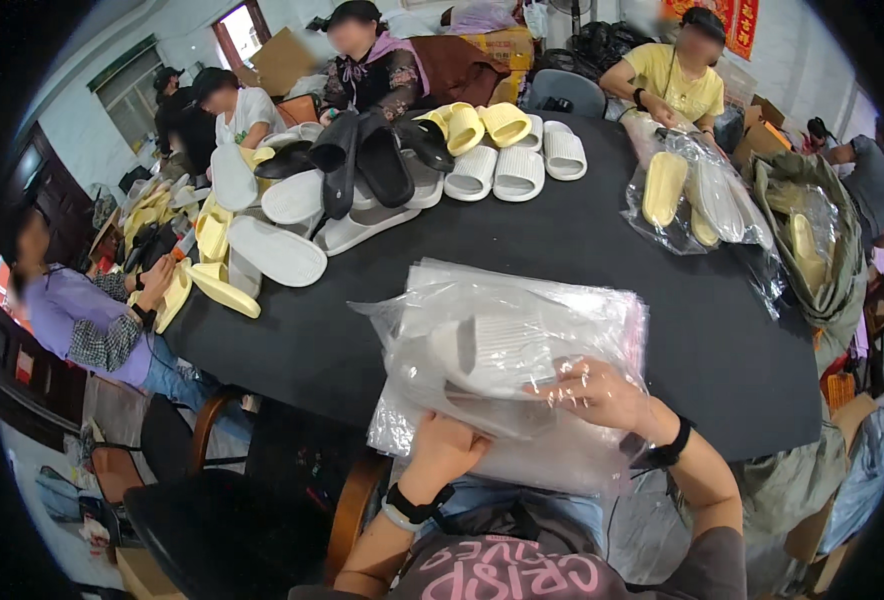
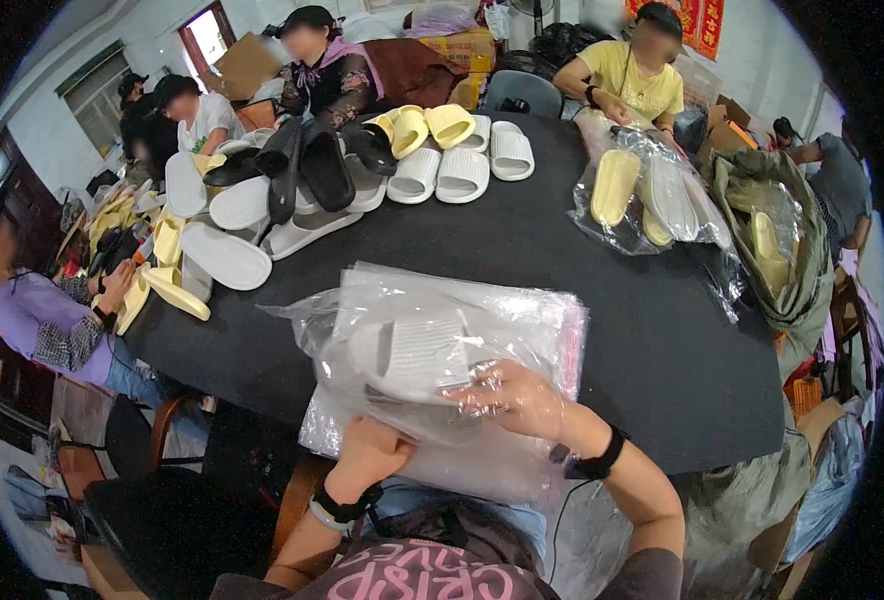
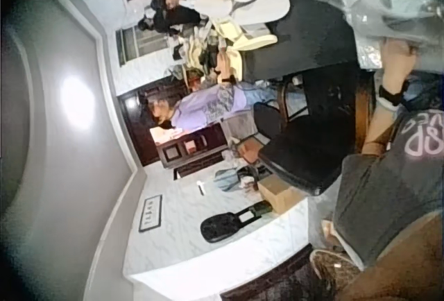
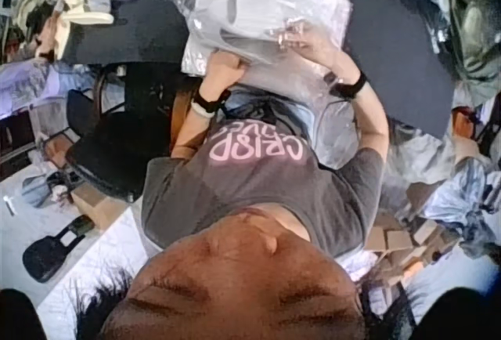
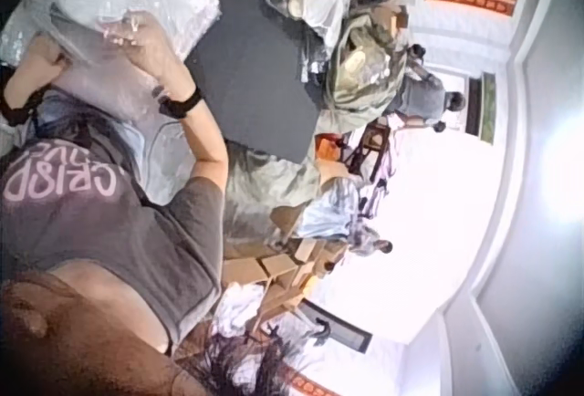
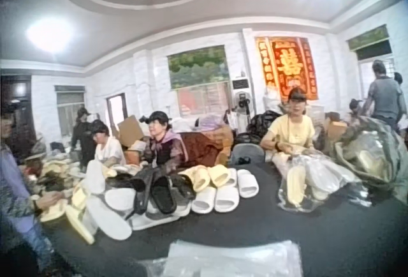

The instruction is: The person places pairs of slippers into clear plastic bags at a table. The person handles white, black, and yellow slippers, placing them into bags and setting the packaged pairs aside. Other people at the table perform similar packaging tasks.

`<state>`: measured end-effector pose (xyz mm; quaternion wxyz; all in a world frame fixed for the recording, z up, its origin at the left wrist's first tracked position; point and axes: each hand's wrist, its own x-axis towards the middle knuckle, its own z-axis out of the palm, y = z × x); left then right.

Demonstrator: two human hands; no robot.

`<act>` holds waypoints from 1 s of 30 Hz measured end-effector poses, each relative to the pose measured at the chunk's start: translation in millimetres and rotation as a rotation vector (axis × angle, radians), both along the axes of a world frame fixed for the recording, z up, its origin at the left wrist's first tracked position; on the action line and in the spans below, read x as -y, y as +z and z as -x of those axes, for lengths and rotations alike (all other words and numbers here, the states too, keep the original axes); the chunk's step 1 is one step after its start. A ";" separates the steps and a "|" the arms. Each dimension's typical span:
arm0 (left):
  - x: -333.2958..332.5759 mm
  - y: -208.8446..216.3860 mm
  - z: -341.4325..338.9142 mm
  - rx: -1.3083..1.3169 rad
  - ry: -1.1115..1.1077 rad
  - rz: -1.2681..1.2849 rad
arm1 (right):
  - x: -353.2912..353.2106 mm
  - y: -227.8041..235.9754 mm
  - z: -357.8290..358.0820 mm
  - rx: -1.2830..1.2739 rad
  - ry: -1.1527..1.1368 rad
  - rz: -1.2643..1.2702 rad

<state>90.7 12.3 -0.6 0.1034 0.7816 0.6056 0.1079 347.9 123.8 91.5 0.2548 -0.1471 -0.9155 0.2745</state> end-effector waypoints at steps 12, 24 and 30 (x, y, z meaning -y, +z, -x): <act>-6.3 -6.0 19.5 0.706 0.183 -0.118 | 23.1 15.7 -102.6 -0.323 -0.390 0.703; -14.5 37.4 -13.7 1.345 0.108 0.300 | 67.5 8.2 -27.4 -0.001 0.053 0.344; -10.2 5.8 -3.5 2.280 0.395 0.584 | 85.1 -47.0 -24.0 -0.063 0.003 0.092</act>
